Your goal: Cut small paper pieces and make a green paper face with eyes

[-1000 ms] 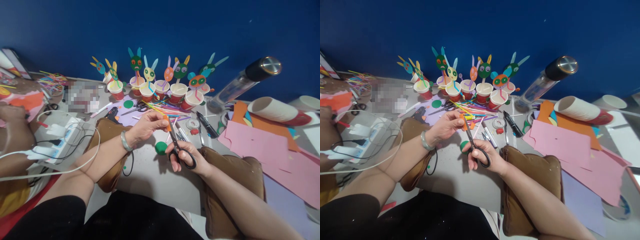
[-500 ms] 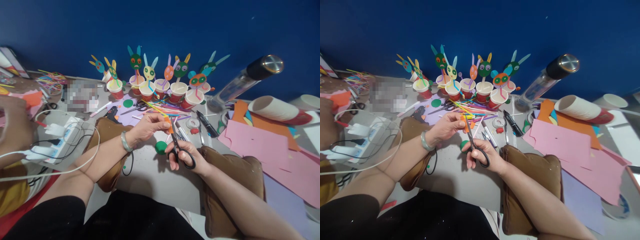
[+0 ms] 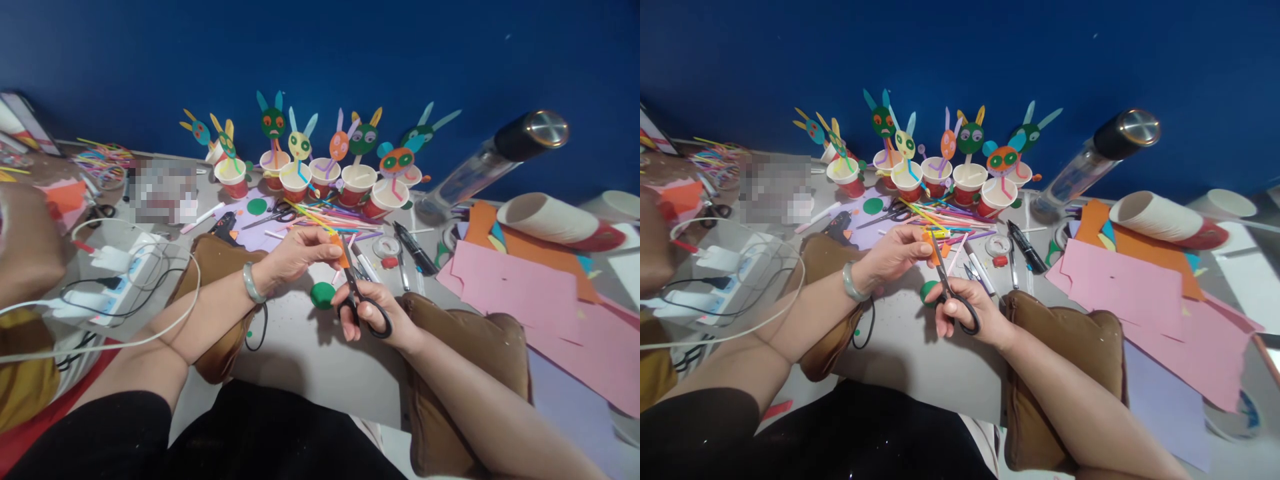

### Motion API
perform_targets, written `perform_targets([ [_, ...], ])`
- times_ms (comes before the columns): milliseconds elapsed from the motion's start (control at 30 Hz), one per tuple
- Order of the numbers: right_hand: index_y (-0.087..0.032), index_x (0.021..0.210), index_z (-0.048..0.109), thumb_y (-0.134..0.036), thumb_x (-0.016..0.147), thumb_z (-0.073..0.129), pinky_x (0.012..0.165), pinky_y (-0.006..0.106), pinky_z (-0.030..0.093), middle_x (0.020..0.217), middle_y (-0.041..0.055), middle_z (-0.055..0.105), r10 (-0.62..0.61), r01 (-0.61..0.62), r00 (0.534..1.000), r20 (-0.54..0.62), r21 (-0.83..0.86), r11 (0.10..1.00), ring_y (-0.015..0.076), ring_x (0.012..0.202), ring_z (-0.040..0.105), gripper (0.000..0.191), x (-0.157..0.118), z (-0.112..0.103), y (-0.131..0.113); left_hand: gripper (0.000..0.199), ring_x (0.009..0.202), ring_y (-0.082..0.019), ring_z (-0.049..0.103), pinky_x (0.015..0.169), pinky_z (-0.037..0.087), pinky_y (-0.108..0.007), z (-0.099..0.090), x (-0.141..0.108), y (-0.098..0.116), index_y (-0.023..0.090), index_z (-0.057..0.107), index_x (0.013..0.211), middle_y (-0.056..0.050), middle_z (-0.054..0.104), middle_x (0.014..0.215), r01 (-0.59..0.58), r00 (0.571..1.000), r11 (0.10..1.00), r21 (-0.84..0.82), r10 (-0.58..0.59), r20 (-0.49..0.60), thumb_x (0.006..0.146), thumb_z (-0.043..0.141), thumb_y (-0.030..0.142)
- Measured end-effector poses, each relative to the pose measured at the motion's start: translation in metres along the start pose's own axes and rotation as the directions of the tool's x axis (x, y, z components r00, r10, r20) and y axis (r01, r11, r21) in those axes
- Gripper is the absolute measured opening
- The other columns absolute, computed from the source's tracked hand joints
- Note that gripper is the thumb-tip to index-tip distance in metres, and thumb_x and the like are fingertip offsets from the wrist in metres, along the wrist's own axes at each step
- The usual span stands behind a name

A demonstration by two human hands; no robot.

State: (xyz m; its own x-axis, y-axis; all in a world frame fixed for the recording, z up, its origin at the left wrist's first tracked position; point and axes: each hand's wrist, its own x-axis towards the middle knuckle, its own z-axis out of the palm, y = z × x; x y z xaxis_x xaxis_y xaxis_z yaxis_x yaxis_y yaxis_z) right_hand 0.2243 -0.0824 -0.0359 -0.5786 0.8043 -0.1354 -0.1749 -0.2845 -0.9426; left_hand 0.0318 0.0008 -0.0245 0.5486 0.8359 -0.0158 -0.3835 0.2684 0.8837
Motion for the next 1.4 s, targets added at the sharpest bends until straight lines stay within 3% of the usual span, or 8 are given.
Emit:
perform_targets([
  [400, -0.016, 0.092, 0.066, -0.070, 0.079, 0.078, 0.040, 0.020, 0.042, 0.054, 0.0002, 0.067, 0.011, -0.010, 1.000, -0.023, 0.019, 1.000, 0.0104, 0.041, 0.055, 0.058, -0.0006, 0.0006, -0.0012, 0.045, 0.059, -0.012, 0.067, 0.064, 0.054, -0.026, 0.0011, -0.0018, 0.0007, 0.015, 0.068, 0.064, -0.001, 0.070, 0.062, 0.010, 1.000, 1.000, 0.013, -0.010, 0.003, 0.063, 0.096, 0.050],
  [600, -0.015, 0.096, 0.066, -0.069, 0.079, 0.079, 0.044, 0.021, 0.046, 0.057, 0.0017, 0.071, 0.004, -0.003, 1.000, -0.013, 0.043, 0.999, 0.0108, 0.043, 0.058, 0.058, 0.0007, 0.0013, 0.0004, 0.043, 0.060, -0.012, 0.068, 0.064, 0.054, -0.025, 0.0008, -0.0023, -0.0006, 0.014, 0.069, 0.064, -0.002, 0.072, 0.063, -0.005, 1.000, 1.000, 0.026, 0.004, 0.021, 0.066, 0.095, 0.049],
  [900, -0.017, 0.091, 0.066, -0.071, 0.079, 0.077, 0.039, 0.021, 0.040, 0.053, -0.0002, 0.067, -0.001, 0.001, 0.999, -0.039, -0.017, 1.000, 0.0103, 0.039, 0.053, 0.057, 0.0007, -0.0009, 0.0013, 0.046, 0.060, -0.011, 0.067, 0.064, 0.053, -0.025, -0.0001, -0.0016, -0.0023, 0.013, 0.068, 0.066, -0.001, 0.071, 0.063, 0.032, 0.999, 0.999, 0.015, -0.033, 0.014, 0.062, 0.096, 0.049],
  [1400, -0.018, 0.086, 0.066, -0.071, 0.080, 0.077, 0.039, 0.019, 0.039, 0.049, -0.0011, 0.065, -0.032, 0.029, 0.996, -0.081, -0.039, 0.999, 0.0094, 0.037, 0.053, 0.054, 0.0032, -0.0017, 0.0020, 0.047, 0.062, -0.012, 0.066, 0.067, 0.054, -0.027, -0.0012, -0.0002, -0.0041, 0.014, 0.067, 0.066, -0.002, 0.071, 0.064, 0.036, 0.999, 0.998, 0.044, -0.036, 0.000, 0.063, 0.095, 0.052],
])
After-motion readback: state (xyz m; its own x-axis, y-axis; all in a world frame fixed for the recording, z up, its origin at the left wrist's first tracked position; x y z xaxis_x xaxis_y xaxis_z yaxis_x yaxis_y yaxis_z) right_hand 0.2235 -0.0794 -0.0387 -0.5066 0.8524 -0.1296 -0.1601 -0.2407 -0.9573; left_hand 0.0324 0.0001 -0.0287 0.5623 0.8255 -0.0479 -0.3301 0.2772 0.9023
